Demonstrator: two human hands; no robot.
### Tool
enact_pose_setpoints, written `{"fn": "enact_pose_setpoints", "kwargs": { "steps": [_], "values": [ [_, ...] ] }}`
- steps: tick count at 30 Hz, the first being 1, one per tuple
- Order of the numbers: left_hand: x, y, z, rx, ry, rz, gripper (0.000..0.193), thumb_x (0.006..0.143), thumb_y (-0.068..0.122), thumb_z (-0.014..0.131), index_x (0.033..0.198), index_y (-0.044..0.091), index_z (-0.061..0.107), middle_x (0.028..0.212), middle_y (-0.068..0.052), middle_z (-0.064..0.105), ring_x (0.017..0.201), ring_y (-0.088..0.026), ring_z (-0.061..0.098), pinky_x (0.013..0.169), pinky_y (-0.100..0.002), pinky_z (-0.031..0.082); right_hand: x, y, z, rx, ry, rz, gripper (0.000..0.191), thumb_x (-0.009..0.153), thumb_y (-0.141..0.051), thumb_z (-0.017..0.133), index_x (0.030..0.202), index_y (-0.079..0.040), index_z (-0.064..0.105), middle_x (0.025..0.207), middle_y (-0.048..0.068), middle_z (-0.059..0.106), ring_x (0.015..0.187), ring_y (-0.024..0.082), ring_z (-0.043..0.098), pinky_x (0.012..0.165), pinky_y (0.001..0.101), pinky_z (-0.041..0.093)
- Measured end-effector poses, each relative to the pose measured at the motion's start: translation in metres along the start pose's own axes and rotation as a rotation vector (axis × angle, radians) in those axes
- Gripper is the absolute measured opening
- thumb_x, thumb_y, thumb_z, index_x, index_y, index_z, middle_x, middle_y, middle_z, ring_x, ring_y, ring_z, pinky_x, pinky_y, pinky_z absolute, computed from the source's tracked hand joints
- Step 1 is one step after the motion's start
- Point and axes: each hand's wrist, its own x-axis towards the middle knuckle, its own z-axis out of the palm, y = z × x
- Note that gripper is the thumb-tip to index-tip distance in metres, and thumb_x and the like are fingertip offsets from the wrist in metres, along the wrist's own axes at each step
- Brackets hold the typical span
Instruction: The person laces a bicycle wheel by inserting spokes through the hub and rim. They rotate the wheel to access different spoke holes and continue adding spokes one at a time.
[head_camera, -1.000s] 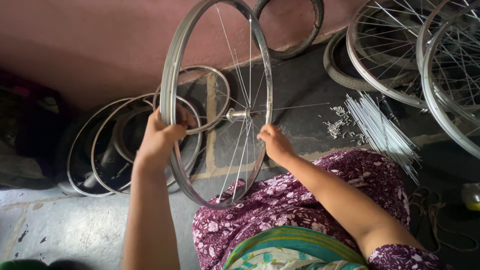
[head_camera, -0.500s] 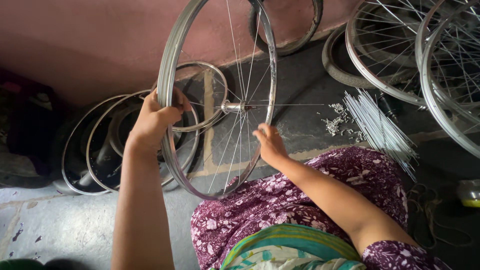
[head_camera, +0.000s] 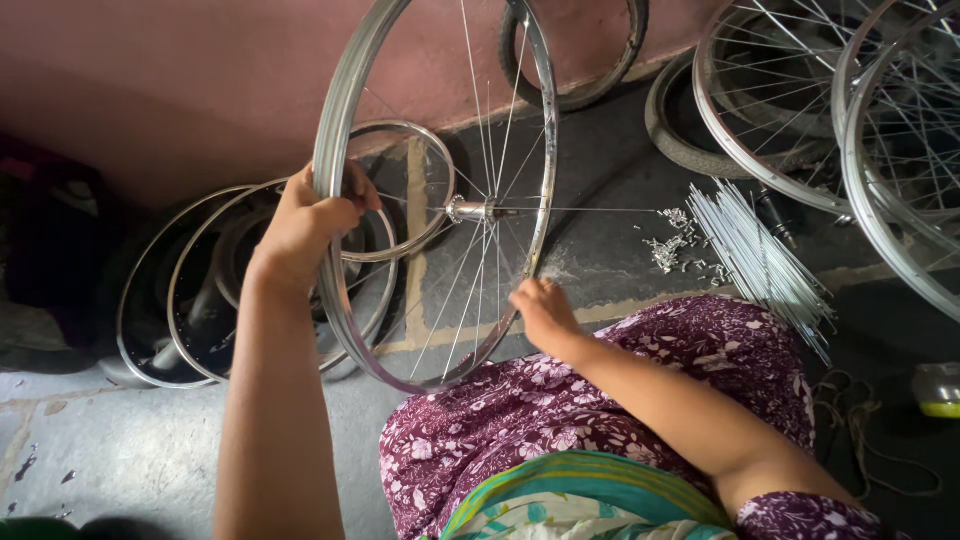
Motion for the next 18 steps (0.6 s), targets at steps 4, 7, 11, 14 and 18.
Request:
{"fn": "enact_pose_setpoints", "kwargs": {
  "steps": [4, 7, 11, 14, 18],
  "values": [
    [0.003, -0.003, -0.005, -0.002, 0.003, 0.000, 0.027, 0.064, 0.005, 0.056, 0.090, 0.006, 0.058, 0.087, -0.008, 0.065, 0.084, -0.017, 0.054, 0.079, -0.029, 0.042, -0.007, -0.060, -0.042, 0.256, 0.010, -0.312, 0.039, 0.094, 0.011, 0.044, 0.104, -0.012, 0.073, 0.097, 0.008, 0.072, 0.100, 0.023, 0.064, 0.097, 0.0384, 0.054],
    [0.001, -0.007, -0.005, -0.025, -0.011, 0.011, 0.026, 0.064, 0.005, 0.057, 0.090, 0.005, 0.058, 0.088, -0.009, 0.066, 0.085, -0.018, 0.055, 0.080, -0.029, 0.043, 0.015, -0.084, -0.086, 0.332, -0.267, -0.061, 0.012, 0.100, -0.017, 0.061, 0.105, -0.008, 0.068, 0.097, 0.014, 0.066, 0.091, 0.027, 0.064, 0.079, 0.0387, 0.057],
    [-0.002, -0.009, -0.002, -0.015, -0.016, 0.047, 0.024, 0.065, 0.005, 0.058, 0.088, 0.006, 0.058, 0.088, -0.008, 0.065, 0.089, -0.019, 0.061, 0.084, -0.030, 0.047, 0.075, -0.047, -0.155, 0.505, 0.527, -0.223, 0.009, 0.102, -0.017, 0.063, 0.105, -0.010, 0.067, 0.082, 0.002, 0.072, 0.069, 0.014, 0.070, 0.061, 0.0276, 0.054],
    [-0.005, -0.008, 0.001, -0.046, -0.021, 0.029, 0.025, 0.064, 0.004, 0.057, 0.088, 0.006, 0.059, 0.088, -0.008, 0.066, 0.090, -0.019, 0.061, 0.085, -0.030, 0.046, 0.115, -0.006, -0.185, 1.007, 0.692, 0.204, 0.015, 0.107, -0.016, 0.062, 0.101, -0.004, 0.068, 0.081, 0.003, 0.068, 0.068, 0.011, 0.060, 0.063, 0.0249, 0.049],
    [-0.005, -0.005, 0.003, 0.000, -0.022, 0.032, 0.023, 0.065, 0.004, 0.057, 0.088, 0.005, 0.059, 0.088, -0.008, 0.067, 0.090, -0.019, 0.061, 0.085, -0.030, 0.046, 0.114, 0.037, -0.190, 1.418, 0.600, 0.505, 0.018, 0.097, -0.017, 0.065, 0.112, -0.008, 0.061, 0.095, 0.003, 0.072, 0.078, 0.012, 0.066, 0.070, 0.0277, 0.056]
  ]
}}
